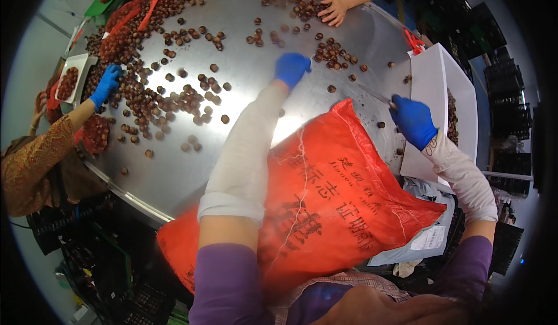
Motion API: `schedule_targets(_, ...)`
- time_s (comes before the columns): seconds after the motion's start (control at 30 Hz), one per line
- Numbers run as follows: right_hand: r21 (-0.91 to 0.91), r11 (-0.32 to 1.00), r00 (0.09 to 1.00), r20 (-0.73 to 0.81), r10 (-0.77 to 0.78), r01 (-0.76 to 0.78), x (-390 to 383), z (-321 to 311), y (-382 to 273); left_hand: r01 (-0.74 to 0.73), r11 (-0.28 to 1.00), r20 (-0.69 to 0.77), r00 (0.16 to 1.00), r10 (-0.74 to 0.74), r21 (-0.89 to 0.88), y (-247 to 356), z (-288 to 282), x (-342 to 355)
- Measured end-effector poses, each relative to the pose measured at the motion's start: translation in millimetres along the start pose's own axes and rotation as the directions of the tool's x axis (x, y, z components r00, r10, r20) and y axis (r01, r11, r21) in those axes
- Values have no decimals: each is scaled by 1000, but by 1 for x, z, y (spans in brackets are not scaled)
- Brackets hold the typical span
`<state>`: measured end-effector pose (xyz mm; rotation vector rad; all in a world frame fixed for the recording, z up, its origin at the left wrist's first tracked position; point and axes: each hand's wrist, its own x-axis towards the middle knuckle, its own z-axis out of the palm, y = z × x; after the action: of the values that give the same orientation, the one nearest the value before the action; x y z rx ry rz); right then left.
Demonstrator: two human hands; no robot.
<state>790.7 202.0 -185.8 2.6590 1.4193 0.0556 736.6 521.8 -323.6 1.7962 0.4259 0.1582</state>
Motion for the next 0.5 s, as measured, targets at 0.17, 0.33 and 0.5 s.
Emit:
schedule_targets(0.17,134,953,924,314,219,-271,-60,77,23,-265,758,436,900,-29,597,-22,35,-7)
schedule_targets(0.33,111,986,929,360,80,-128,-37,69,9,-340,792,608,793,-48,507,13,53,-33)
schedule_targets(0.5,661,749,995,94,-19,-48,55,43,-57,-84,873,472,864,-177,481,10,65,-36)
